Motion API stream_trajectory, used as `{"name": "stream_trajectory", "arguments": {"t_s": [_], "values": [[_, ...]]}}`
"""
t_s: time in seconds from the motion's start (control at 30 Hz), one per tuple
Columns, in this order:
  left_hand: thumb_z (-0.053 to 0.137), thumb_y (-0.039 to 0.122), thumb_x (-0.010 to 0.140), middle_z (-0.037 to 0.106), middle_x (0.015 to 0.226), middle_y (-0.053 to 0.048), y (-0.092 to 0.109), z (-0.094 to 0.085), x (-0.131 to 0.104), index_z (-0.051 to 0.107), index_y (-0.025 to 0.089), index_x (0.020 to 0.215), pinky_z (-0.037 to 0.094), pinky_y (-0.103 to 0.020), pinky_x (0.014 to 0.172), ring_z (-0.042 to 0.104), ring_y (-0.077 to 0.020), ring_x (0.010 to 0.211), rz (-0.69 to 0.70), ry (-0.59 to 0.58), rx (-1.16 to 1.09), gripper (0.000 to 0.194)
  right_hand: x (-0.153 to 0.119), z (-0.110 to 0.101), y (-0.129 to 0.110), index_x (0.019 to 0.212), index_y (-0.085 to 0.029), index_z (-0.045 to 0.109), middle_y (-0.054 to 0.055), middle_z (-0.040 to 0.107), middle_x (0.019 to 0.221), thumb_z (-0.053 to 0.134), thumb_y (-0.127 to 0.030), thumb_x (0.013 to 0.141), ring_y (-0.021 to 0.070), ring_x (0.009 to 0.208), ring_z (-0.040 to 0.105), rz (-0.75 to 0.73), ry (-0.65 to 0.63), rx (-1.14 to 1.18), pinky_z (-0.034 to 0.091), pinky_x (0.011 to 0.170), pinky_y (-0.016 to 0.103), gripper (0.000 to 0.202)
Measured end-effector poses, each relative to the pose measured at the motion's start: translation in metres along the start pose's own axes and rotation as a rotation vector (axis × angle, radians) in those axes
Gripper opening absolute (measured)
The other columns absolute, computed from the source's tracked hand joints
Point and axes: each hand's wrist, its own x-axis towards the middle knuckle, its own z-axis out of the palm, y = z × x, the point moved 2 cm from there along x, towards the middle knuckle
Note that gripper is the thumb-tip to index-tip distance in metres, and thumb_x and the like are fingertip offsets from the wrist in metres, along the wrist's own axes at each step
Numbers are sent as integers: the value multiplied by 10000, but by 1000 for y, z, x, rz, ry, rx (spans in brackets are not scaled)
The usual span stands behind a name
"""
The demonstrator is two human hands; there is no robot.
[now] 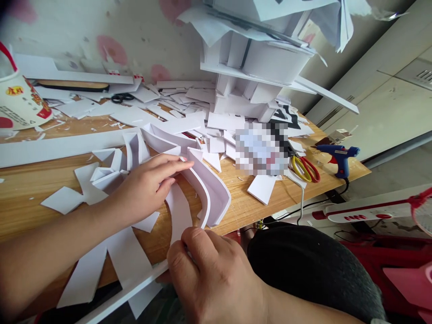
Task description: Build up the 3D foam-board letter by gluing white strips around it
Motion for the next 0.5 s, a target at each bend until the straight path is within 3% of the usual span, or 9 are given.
{"name": "stream_trajectory", "arguments": {"t_s": [0.13, 0.33, 0.5], "values": [[393, -39, 842, 605, 1169, -67, 0, -1, -1, 622, 186, 1243, 466, -354, 1021, 559, -174, 1149, 17, -20, 4, 513, -3, 3, -1, 970, -125, 619, 62, 639, 864, 465, -172, 960, 143, 670, 576, -22, 19, 14, 443, 576, 258, 162], [407, -16, 852, 547, 1172, -54, -1, -3, -2, 615, 306, 1267, 505, -352, 941, 579, -171, 1073, -4, -114, 15, 565, -5, 6, 1, 1048, -74, 623, 78, 653, 884, 530, -121, 921, 155, 731, 605, -72, 40, 37, 489, 615, 262, 164], [410, -16, 849, 545, 1169, -65, 1, -4, -2, 622, 286, 1266, 502, -349, 947, 580, -181, 1086, 4, -107, 20, 556, -5, 6, 0, 1050, -98, 636, 73, 661, 915, 501, -160, 944, 159, 741, 616, -43, 57, 10, 490, 601, 275, 183]]}}
